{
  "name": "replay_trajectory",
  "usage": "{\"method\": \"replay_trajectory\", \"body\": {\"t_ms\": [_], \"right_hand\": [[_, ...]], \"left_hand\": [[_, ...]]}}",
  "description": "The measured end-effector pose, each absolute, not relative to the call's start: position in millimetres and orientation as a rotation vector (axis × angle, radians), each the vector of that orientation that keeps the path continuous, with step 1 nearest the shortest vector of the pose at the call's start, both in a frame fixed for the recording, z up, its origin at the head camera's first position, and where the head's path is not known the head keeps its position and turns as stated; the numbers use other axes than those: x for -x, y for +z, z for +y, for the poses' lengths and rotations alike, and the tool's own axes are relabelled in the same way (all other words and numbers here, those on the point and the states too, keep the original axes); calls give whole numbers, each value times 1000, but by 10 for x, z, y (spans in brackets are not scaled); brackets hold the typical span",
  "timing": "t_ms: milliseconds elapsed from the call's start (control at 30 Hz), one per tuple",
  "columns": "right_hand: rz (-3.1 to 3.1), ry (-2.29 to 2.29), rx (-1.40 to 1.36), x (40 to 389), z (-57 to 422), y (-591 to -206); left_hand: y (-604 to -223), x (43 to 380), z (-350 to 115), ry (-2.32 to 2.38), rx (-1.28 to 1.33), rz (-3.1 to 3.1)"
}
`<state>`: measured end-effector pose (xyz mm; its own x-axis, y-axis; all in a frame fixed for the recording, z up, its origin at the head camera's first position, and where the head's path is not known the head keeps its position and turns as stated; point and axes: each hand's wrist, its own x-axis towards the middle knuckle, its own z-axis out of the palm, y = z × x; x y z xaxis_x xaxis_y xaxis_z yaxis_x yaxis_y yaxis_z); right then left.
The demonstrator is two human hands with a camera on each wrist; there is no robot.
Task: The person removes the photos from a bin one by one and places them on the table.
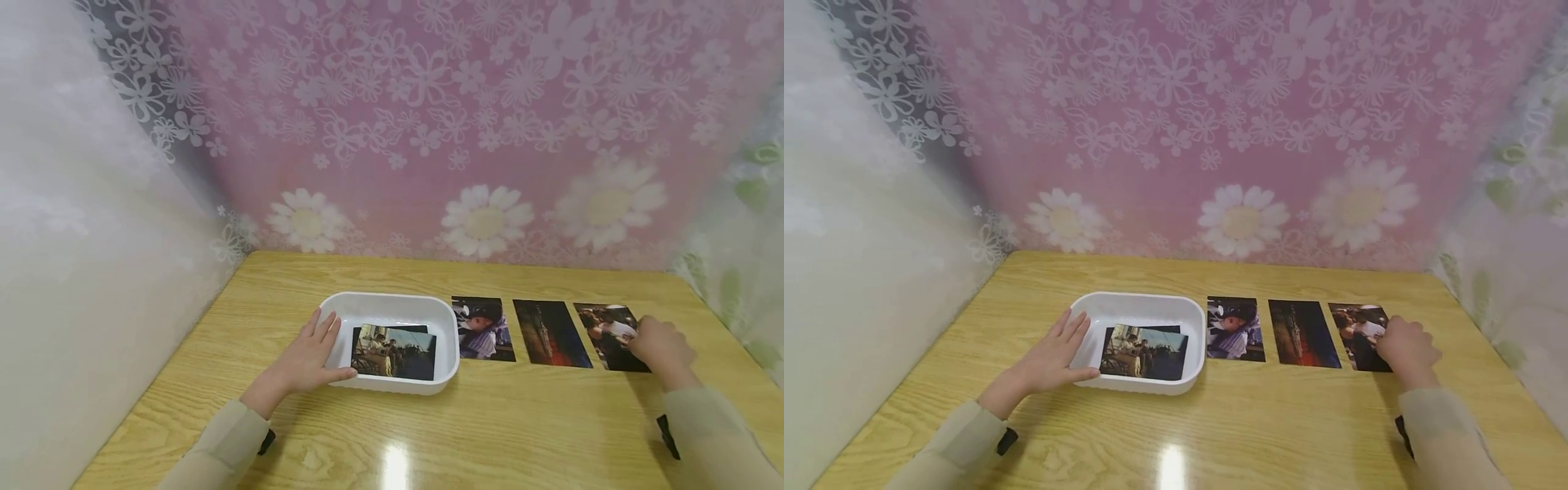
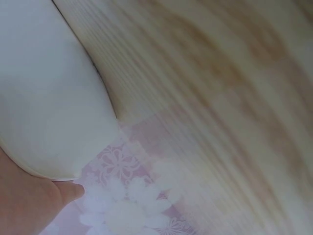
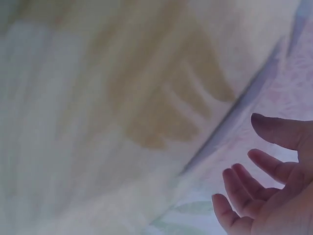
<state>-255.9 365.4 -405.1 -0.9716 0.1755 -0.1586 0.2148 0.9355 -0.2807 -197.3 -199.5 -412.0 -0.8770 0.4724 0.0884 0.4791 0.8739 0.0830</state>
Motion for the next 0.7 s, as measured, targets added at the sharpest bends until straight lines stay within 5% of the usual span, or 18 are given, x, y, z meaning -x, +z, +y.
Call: {"method": "replay_trajectory", "body": {"t_ms": [700], "right_hand": [[3152,-751,518,2248,2000,-3716]], "left_hand": [[-4113,1964,-1987,-174,749,-2980]]}}
